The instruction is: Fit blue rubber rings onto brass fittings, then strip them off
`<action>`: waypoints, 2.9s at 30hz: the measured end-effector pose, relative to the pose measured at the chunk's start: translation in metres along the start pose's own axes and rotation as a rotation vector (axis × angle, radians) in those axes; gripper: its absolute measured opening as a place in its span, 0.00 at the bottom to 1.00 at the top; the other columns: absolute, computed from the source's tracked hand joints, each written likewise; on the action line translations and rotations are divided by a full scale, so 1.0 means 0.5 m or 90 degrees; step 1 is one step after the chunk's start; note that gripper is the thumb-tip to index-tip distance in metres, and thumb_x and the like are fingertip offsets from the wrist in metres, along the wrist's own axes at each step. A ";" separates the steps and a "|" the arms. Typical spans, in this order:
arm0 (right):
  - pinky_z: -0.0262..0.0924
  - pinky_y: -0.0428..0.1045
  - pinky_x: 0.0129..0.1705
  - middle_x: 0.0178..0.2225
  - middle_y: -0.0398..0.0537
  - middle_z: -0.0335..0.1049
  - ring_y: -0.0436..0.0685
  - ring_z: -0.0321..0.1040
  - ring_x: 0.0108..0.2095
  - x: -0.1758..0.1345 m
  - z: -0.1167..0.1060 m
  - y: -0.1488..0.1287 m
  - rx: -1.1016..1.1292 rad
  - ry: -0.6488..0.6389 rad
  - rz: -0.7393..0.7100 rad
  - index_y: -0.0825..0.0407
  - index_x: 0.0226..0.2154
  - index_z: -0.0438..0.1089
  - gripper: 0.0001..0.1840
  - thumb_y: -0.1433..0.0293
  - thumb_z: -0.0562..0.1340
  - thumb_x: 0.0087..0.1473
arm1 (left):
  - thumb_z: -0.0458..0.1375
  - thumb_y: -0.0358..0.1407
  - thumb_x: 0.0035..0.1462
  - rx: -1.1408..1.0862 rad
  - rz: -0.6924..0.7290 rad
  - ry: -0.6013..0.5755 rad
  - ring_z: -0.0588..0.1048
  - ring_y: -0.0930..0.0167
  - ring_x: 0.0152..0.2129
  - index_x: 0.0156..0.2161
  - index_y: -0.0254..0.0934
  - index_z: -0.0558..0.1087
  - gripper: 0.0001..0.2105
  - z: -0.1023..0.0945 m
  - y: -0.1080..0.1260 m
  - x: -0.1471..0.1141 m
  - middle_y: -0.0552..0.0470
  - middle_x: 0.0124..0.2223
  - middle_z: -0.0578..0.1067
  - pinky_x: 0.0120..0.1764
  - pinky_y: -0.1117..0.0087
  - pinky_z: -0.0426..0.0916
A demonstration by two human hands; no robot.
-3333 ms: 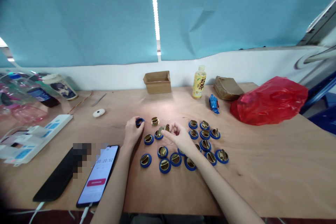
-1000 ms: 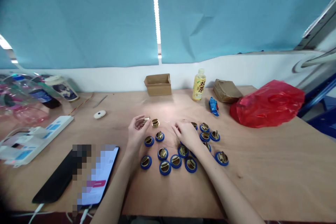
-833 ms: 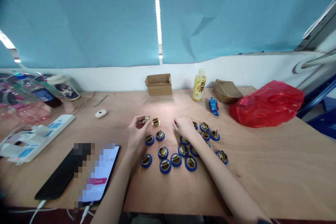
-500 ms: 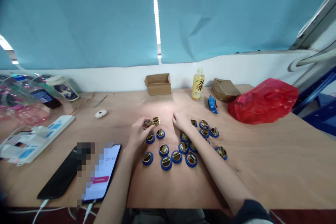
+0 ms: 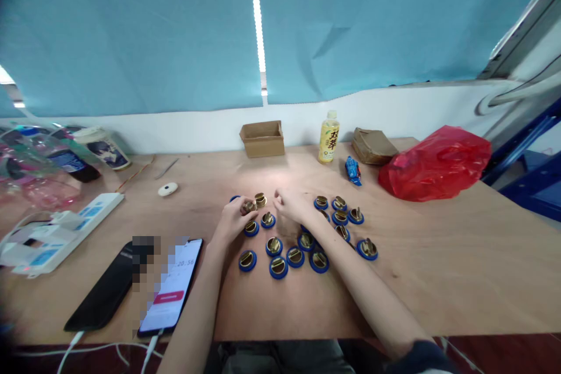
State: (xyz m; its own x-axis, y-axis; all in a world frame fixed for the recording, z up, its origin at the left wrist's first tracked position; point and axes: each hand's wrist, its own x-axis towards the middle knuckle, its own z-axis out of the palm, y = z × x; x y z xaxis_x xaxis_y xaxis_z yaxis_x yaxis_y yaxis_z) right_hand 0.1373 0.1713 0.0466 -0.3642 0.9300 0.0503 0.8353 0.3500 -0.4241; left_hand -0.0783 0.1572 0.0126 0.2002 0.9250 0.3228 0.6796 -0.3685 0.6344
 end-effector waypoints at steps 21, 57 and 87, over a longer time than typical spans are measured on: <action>0.50 0.46 0.26 0.21 0.38 0.60 0.50 0.57 0.22 -0.091 0.012 0.003 0.265 0.157 -0.124 0.51 0.26 0.62 0.12 0.66 0.58 0.60 | 0.62 0.37 0.51 -0.209 -0.104 0.074 0.80 0.66 0.33 0.42 0.35 0.72 0.13 0.038 0.012 0.001 0.45 0.40 0.79 0.32 0.68 0.74; 0.63 0.51 0.34 0.30 0.48 0.69 0.57 0.67 0.31 -0.097 0.032 -0.030 0.300 0.401 -0.061 0.50 0.39 0.69 0.07 0.66 0.59 0.59 | 0.58 0.37 0.60 -0.523 -0.024 -0.021 0.77 0.64 0.46 0.45 0.36 0.69 0.10 0.059 0.141 -0.022 0.44 0.46 0.78 0.51 0.63 0.70; 0.62 0.52 0.36 0.34 0.48 0.62 0.58 0.64 0.34 -0.099 0.048 -0.019 0.254 0.346 -0.126 0.50 0.40 0.59 0.08 0.75 0.55 0.57 | 0.57 0.34 0.59 -0.516 0.015 -0.047 0.75 0.65 0.48 0.43 0.38 0.66 0.07 0.052 0.140 -0.025 0.45 0.45 0.77 0.53 0.63 0.68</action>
State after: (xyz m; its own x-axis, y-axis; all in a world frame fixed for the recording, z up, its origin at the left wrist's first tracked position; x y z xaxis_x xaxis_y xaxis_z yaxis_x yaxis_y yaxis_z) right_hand 0.1376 0.1191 0.0266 -0.1498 0.8140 0.5613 0.5213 0.5474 -0.6547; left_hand -0.0148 0.1222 0.0346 0.2728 0.9097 0.3130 -0.0422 -0.3137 0.9486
